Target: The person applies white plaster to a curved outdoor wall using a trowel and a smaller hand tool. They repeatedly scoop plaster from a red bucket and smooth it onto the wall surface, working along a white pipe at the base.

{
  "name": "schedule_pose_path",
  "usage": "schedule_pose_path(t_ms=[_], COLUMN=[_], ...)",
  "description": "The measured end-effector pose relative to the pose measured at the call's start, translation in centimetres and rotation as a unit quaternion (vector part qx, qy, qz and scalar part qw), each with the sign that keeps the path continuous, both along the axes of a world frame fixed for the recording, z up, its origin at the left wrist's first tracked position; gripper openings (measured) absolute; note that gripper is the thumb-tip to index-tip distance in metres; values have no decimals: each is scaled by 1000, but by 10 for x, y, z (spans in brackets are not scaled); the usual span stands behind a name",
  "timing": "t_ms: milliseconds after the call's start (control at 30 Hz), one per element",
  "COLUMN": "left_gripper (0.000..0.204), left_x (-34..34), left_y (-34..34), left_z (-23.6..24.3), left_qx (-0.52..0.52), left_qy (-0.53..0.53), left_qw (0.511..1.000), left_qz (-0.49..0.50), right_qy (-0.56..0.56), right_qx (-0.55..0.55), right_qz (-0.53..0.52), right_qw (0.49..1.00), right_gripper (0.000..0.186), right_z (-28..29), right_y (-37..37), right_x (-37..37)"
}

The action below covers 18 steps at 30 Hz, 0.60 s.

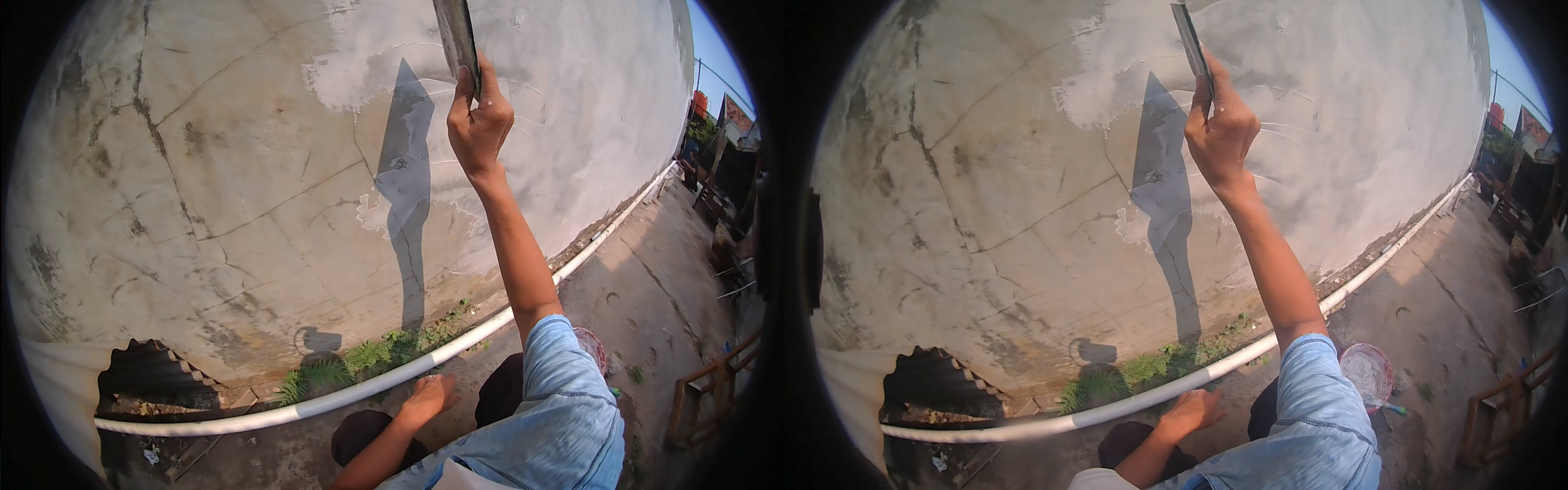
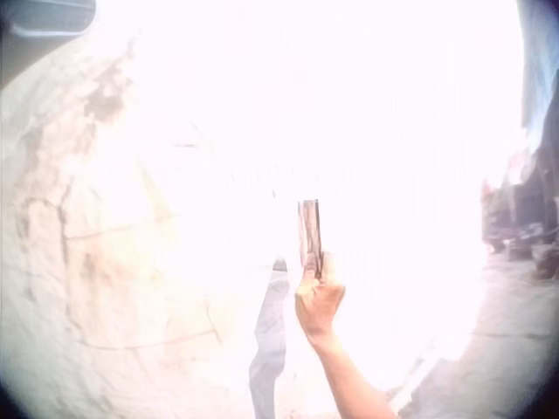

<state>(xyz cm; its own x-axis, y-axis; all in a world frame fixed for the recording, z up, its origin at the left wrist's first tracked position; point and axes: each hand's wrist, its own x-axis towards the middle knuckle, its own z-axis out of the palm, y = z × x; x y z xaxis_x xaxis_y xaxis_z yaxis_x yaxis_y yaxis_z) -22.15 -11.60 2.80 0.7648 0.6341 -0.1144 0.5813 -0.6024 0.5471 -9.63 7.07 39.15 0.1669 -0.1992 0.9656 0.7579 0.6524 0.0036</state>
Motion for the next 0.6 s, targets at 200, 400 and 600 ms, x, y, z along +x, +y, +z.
schedule_pose_path(t_ms=[200, 400, 600], left_gripper=[44, 46, 51], left_x=[3, -1, -2], left_y=[-1, -2, -7], left_z=[3, 3, 10], left_qx=[3, -6, -7], left_qy=[1, 29, 32], left_qw=[1000, 1000, 999], left_qz=[-4, -6, 1], right_qy=[171, -79, -398], right_qx=[-49, -19, -23], right_qz=[-52, -94, -19], right_qw=[983, 992, 917], right_gripper=[29, 55, 39], right_z=[-2, -40, -120], right_y=[30, 23, 2], right_x=[34, -55, -81])
